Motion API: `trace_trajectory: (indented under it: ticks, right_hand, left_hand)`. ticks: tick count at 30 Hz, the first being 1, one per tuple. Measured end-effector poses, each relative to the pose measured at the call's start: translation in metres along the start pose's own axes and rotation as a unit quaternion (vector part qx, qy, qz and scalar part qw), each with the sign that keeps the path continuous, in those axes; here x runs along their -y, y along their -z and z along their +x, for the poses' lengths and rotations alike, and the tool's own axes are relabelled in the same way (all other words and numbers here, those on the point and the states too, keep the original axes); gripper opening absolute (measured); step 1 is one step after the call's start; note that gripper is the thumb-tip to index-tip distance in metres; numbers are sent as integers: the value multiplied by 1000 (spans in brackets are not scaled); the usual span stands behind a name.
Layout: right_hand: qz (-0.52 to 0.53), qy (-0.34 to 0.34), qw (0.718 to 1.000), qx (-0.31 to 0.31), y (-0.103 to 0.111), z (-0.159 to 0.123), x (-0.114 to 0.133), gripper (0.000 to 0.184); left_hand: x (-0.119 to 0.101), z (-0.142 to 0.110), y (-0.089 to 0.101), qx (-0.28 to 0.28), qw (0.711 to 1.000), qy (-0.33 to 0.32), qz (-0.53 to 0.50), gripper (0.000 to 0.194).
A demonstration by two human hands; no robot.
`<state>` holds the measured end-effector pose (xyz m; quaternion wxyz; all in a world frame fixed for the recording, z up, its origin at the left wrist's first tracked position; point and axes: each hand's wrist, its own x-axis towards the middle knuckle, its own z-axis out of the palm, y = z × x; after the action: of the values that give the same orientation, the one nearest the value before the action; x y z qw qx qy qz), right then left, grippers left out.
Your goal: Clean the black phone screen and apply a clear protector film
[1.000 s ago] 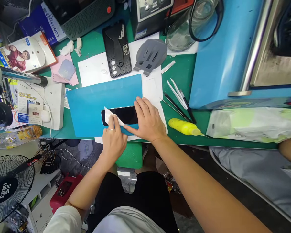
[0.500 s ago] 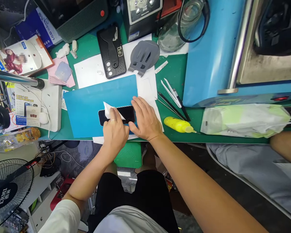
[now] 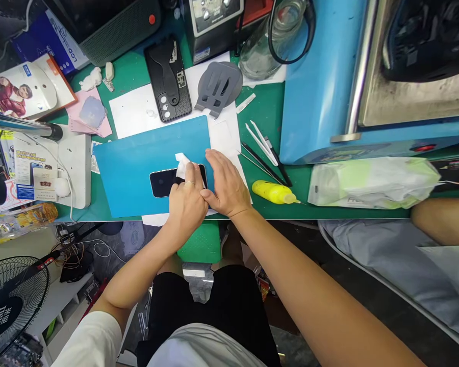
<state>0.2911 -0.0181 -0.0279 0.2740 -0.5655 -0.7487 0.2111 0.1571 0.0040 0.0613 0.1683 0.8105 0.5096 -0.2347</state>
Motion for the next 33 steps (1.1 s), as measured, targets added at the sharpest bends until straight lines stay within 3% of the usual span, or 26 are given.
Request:
trace_trajectory:
  ticks: [7,14,24,33]
  right_hand:
    - [-6,2,1000,-13,-4,-1,0,99]
    - [-29,-19,999,20,-5,-2,0,104]
    - [-40,7,999,-17,-9,-3,0,93]
    - [-52,-1,999,5,-7,-3,-1,95]
  left_hand:
    - [5,-5,-6,6,999,-40,-4,66]
    - [10,-34,-27,-11,998,-57,-9,63]
    - [72,-52,-31,1,998,64,-27,77]
    - [88,-83,-47,-13,997,46,-65,75]
